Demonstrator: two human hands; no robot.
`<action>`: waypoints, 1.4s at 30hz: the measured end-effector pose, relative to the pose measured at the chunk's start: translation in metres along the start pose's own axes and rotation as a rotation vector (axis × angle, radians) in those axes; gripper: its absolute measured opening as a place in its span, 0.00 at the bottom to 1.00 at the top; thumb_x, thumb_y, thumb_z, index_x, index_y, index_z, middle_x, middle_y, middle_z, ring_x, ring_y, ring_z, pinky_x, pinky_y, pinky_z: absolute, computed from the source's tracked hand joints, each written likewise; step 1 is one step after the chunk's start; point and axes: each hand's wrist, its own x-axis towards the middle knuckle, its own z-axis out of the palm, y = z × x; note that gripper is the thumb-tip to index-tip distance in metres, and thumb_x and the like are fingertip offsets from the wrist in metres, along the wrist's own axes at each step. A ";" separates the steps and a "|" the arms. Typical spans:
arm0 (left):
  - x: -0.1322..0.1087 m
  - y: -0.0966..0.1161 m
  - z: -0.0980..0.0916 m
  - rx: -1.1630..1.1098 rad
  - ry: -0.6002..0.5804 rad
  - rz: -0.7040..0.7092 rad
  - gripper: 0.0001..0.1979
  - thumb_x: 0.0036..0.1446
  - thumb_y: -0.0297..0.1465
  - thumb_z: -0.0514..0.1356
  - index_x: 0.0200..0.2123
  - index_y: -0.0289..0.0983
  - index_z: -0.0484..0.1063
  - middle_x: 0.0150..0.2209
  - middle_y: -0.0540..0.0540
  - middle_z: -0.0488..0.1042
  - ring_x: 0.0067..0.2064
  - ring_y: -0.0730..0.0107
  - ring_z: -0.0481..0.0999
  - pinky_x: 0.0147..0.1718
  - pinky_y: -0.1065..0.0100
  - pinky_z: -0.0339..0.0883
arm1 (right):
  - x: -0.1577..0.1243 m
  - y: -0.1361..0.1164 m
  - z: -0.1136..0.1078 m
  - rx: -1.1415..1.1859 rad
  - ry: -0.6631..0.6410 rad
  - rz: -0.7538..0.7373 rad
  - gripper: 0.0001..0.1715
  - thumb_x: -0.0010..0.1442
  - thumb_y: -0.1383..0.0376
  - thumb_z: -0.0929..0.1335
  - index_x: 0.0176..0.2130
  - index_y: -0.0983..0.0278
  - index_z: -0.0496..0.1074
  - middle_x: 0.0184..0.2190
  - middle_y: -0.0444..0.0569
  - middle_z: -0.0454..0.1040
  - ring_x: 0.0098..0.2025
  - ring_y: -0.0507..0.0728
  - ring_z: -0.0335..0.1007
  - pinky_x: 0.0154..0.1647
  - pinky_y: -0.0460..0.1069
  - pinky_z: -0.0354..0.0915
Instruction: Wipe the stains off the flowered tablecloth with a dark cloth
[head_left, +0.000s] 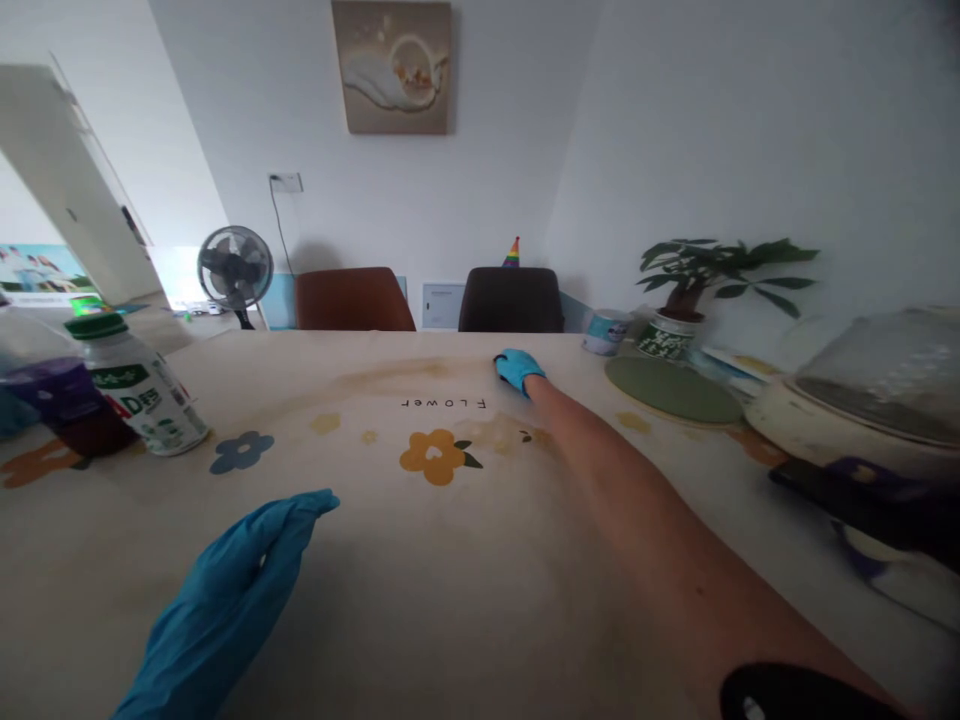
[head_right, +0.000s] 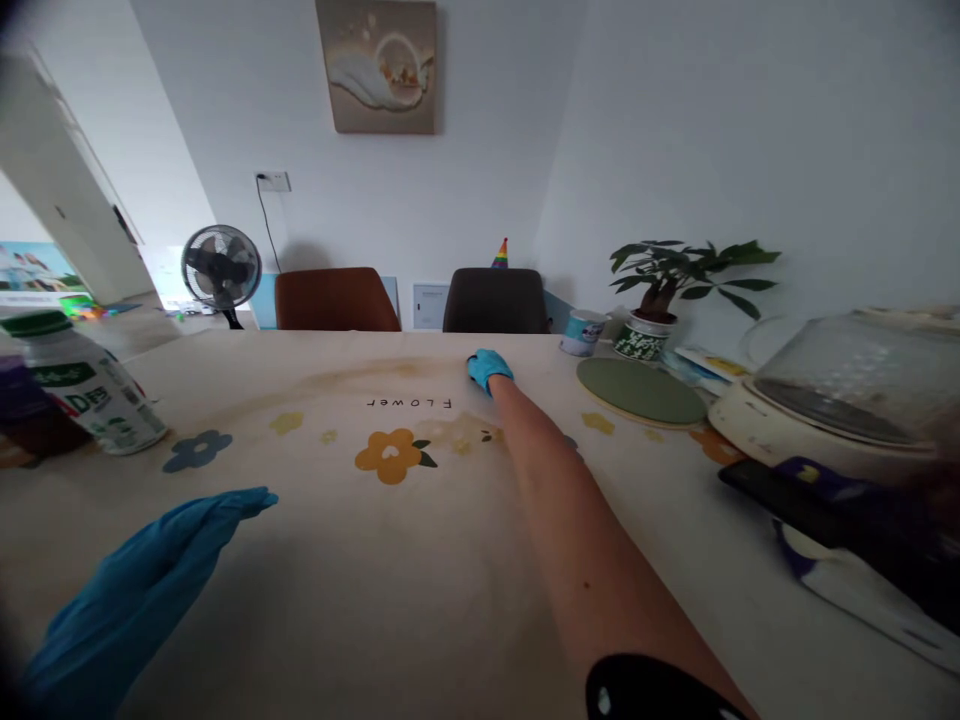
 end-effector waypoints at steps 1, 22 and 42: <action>0.003 0.004 0.000 0.008 0.018 -0.018 0.28 0.66 0.54 0.52 0.61 0.62 0.82 0.65 0.56 0.80 0.69 0.44 0.77 0.68 0.38 0.74 | 0.001 -0.012 0.005 0.015 -0.024 -0.060 0.23 0.71 0.68 0.67 0.59 0.71 0.83 0.60 0.64 0.84 0.61 0.64 0.81 0.64 0.51 0.71; 0.021 0.039 -0.005 -0.017 -0.085 0.031 0.25 0.65 0.47 0.53 0.53 0.46 0.85 0.61 0.45 0.83 0.67 0.49 0.79 0.73 0.45 0.67 | -0.178 -0.031 0.035 0.190 -0.270 -0.963 0.31 0.71 0.64 0.67 0.69 0.54 0.79 0.70 0.49 0.77 0.74 0.63 0.71 0.80 0.64 0.59; 0.022 0.039 0.015 -0.001 -0.003 -0.023 0.24 0.64 0.42 0.52 0.50 0.41 0.85 0.56 0.39 0.85 0.59 0.47 0.84 0.71 0.37 0.67 | 0.019 -0.100 0.055 -0.089 0.015 -0.076 0.24 0.76 0.55 0.73 0.64 0.65 0.78 0.66 0.60 0.78 0.66 0.67 0.76 0.69 0.69 0.70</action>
